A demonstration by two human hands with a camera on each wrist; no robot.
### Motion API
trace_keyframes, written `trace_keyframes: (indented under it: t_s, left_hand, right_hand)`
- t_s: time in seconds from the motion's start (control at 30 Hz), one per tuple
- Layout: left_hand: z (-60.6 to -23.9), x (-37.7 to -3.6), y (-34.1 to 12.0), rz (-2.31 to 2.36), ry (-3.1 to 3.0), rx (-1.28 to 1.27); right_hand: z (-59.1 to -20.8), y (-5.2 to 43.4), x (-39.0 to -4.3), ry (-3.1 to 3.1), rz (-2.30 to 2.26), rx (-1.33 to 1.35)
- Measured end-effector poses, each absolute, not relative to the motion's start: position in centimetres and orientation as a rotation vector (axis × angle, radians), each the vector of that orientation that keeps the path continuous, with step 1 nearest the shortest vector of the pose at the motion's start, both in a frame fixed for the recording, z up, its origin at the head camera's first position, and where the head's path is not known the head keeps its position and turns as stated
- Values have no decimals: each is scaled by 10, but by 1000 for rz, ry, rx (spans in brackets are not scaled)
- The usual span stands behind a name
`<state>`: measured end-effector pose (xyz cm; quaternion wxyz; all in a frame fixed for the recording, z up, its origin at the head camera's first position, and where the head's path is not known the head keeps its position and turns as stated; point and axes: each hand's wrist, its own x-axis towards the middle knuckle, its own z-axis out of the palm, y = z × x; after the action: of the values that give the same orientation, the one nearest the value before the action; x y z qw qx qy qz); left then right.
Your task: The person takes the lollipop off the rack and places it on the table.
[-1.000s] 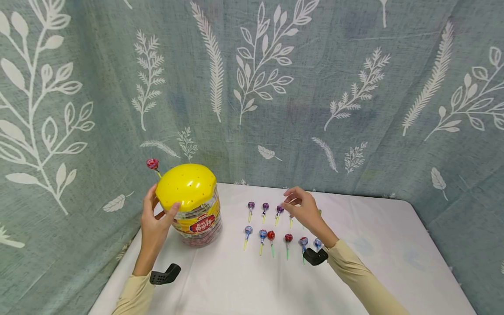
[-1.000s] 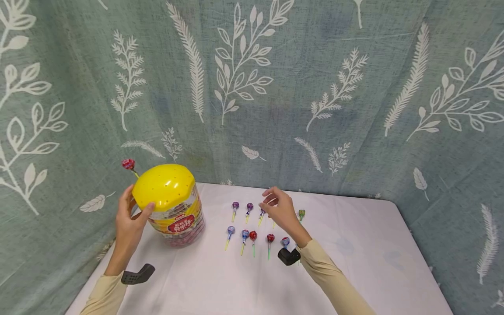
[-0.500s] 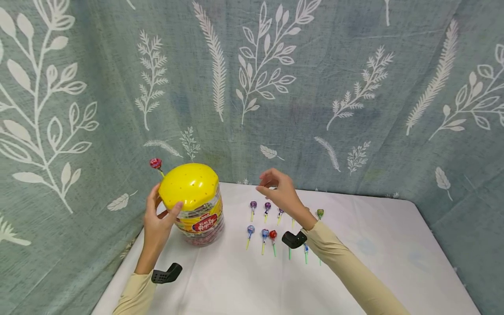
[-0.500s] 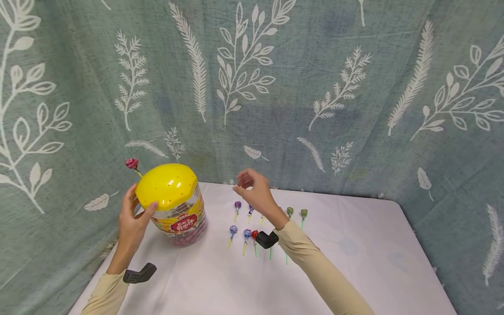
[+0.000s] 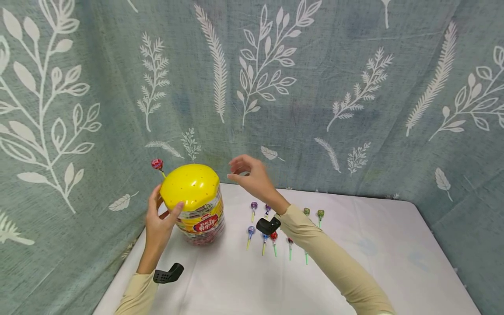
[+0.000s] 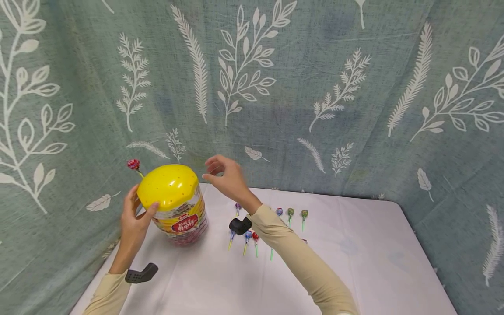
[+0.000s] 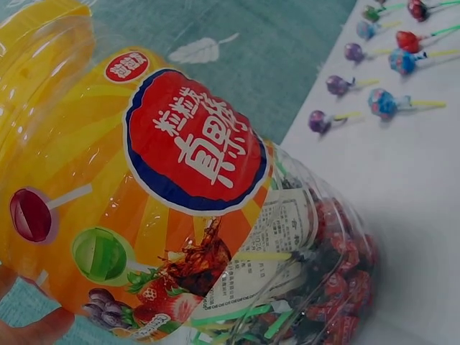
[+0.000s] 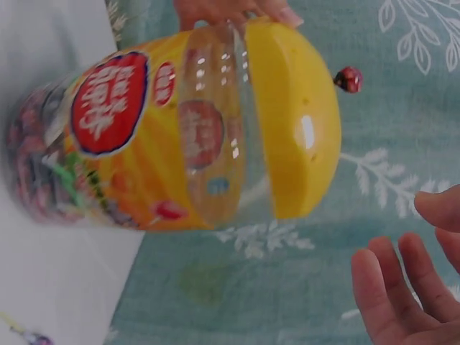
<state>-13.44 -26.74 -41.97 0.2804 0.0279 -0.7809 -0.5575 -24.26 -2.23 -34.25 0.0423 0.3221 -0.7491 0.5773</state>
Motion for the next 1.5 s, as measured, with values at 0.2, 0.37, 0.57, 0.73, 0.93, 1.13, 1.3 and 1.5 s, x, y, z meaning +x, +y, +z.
trace_keyframes:
  t_s: [0.2,0.37,0.57,0.73,0.93,1.13,1.3,1.5]
  left_hand:
    - [-419,-134,-267,-1493,-2089,74]
    - [-420,-136,-266,-1492,-2091,77]
    - [-437,-142,-274,-1508,-2108,104]
    - [-451,-146,-284,-1487,-2116,137]
    - [-451,-145,-288,-1493,-2106,127]
    - [-448,-146,-287,-1532,-2110,148]
    - [-443,-146,-283,-1553,-2136,156]
    - [-437,-146,-281,-1546,-2141,137]
  right_hand:
    - [-331,-51,-248,-2293,1791,1058]
    - [-325,-76,-252,-2273,1794,1109]
    - [-325,-108,-252,-2245,1811,1118]
    - [-324,-138,-251,-2256,1823,1142]
    - [-324,-171,-251,-2362,1792,1139]
    - [-326,-193,-252,-2399,1740,1195]
    - [-328,-198,-251,-2413,1663,1177]
    - [-327,-197,-253,-2305,1743,1121]
